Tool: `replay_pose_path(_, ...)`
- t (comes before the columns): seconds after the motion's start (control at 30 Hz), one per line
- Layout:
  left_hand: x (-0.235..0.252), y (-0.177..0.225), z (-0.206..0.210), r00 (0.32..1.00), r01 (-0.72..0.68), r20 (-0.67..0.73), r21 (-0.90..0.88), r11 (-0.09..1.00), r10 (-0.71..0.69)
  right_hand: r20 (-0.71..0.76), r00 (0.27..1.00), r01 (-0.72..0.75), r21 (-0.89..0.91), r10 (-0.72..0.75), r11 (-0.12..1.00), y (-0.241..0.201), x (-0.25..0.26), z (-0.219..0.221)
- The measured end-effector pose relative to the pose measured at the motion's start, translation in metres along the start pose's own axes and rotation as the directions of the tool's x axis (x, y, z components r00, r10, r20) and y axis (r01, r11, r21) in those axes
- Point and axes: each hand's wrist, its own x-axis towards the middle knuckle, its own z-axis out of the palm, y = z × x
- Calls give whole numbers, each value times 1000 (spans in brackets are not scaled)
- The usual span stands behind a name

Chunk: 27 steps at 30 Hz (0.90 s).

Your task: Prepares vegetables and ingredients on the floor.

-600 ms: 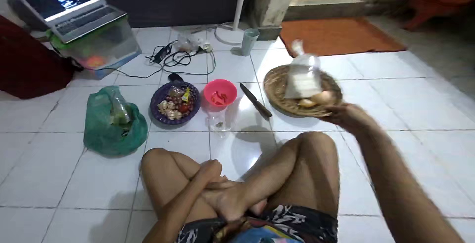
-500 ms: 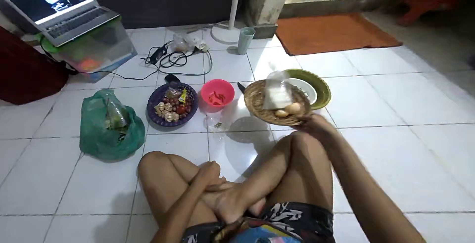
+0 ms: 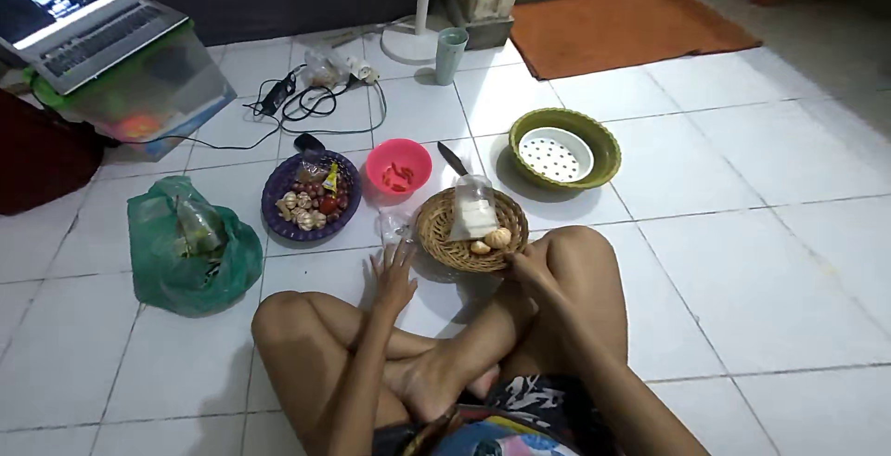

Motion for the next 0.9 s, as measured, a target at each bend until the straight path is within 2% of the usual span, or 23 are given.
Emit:
replay_pose_path(0.13, 9, 0, -3, 983, 138, 99, 169, 976, -157, 51, 997, -62, 11, 62, 998, -5, 8, 3)
replay_pose_path(0.2, -2, -7, -7, 979, 173, 74, 203, 964, -192, 93, 993, -77, -1, 77, 997, -6, 15, 3)
replay_pose_path(0.27, -17, -23, -8, 980, 194, 8, 220, 956, -201, 157, 986, -43, -107, 60, 993, -7, 23, 3)
replay_pose_path(0.3, -25, -31, -10, 974, 220, 4, 237, 946, -227, 198, 978, -10, -251, 61, 968, -11, 26, 1)
replay_pose_path(0.33, -32, -39, -14, 964, 253, 18, 259, 932, -266, 227, 971, 34, -452, 78, 891, -18, 27, 0)
replay_pose_path(0.4, -43, -50, -23, 943, 305, 49, 279, 911, -330, 232, 964, 99, -772, 133, 628, -43, 18, 0)
replay_pose_path(0.43, -48, -55, -28, 938, 316, 56, 277, 907, -343, 211, 968, 109, -842, 136, 528, -56, 9, 2)
replay_pose_path(0.5, -55, -60, -34, 941, 320, 31, 252, 913, -338, 166, 982, 108, -890, 94, 443, -71, -4, 6)
replay_pose_path(0.57, -57, -65, -32, 949, 315, -62, 183, 932, -308, 186, 982, 170, -868, -10, 468, -79, -5, 12)
replay_pose_path(0.7, -55, -66, -21, 933, 248, -277, 41, 968, -228, 276, 924, 382, -619, -265, 686, -73, 33, 41)
replay_pose_path(0.77, -51, -63, -20, 916, 248, -326, 3, 969, -233, 239, 927, 374, -569, -288, 732, -66, 48, 62)
replay_pose_path(0.9, -44, -59, -19, 900, 258, -355, -34, 966, -253, 165, 957, 286, -659, -238, 695, -63, 55, 98)
